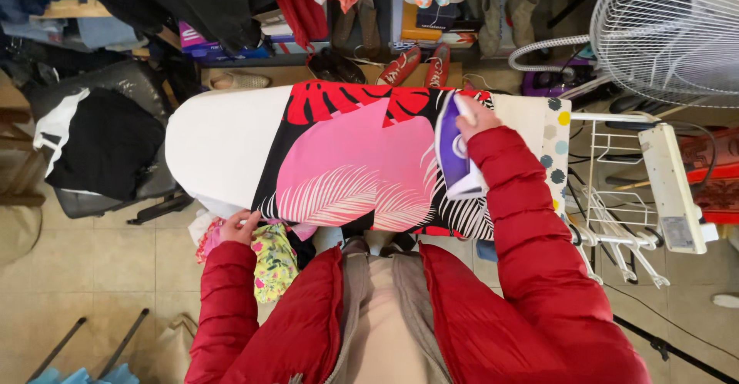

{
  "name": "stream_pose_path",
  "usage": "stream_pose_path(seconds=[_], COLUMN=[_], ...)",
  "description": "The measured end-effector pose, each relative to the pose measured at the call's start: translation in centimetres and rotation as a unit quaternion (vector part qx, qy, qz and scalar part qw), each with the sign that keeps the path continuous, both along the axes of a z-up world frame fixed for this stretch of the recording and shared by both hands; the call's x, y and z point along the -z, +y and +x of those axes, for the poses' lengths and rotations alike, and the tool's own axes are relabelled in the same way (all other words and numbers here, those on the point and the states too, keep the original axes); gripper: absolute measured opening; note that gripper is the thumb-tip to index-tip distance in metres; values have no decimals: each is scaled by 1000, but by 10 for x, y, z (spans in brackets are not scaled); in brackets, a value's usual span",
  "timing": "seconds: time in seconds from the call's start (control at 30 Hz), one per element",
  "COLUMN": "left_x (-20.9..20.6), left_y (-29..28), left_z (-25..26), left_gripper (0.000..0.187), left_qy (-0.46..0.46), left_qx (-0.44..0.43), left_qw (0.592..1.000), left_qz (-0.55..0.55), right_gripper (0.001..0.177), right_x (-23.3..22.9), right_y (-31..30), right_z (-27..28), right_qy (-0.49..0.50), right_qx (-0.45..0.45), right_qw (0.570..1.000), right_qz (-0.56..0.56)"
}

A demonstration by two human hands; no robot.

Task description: The person irons a colorful sleeveless top on an ironing board, moving the iron across several sections and flipping the garment over by hand.

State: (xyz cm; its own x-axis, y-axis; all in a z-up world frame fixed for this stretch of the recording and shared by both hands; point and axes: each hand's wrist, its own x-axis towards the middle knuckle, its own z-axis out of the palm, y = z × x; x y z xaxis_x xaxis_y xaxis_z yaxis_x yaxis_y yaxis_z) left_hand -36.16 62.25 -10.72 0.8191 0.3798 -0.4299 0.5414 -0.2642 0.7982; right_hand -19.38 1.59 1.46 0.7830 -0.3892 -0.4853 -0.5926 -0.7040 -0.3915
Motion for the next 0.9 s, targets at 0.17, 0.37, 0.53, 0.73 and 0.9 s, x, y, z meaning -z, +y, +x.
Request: stream_pose_path(seconds=[0.17, 0.37, 0.53, 0.73, 0.9], left_x=[21, 38, 38, 43, 41], left_y=[2, 1, -3, 1, -4], left_z=[-4, -3, 1, 1, -4], left_gripper=[28, 25, 20, 21, 19], left_qy=[-10, -57, -61, -73, -89], left_qx=[-39, -55, -57, -60, -63], left_qw=[999, 995, 994, 993, 992], left_qz=[-15, -57, -70, -72, -61], right_gripper=[59, 59, 61, 57, 60], right_x=[-75, -23, -5, -4, -60], right_y=[37, 5, 10, -5, 35], right_z=[-24, -7, -10, -2, -27], right_qy=[20, 30, 20, 19, 19], right_qx=[-9, -29, -30, -14, -28], right_qw=[999, 999, 998, 1000, 999], right_qz=[40, 11, 48, 10, 42])
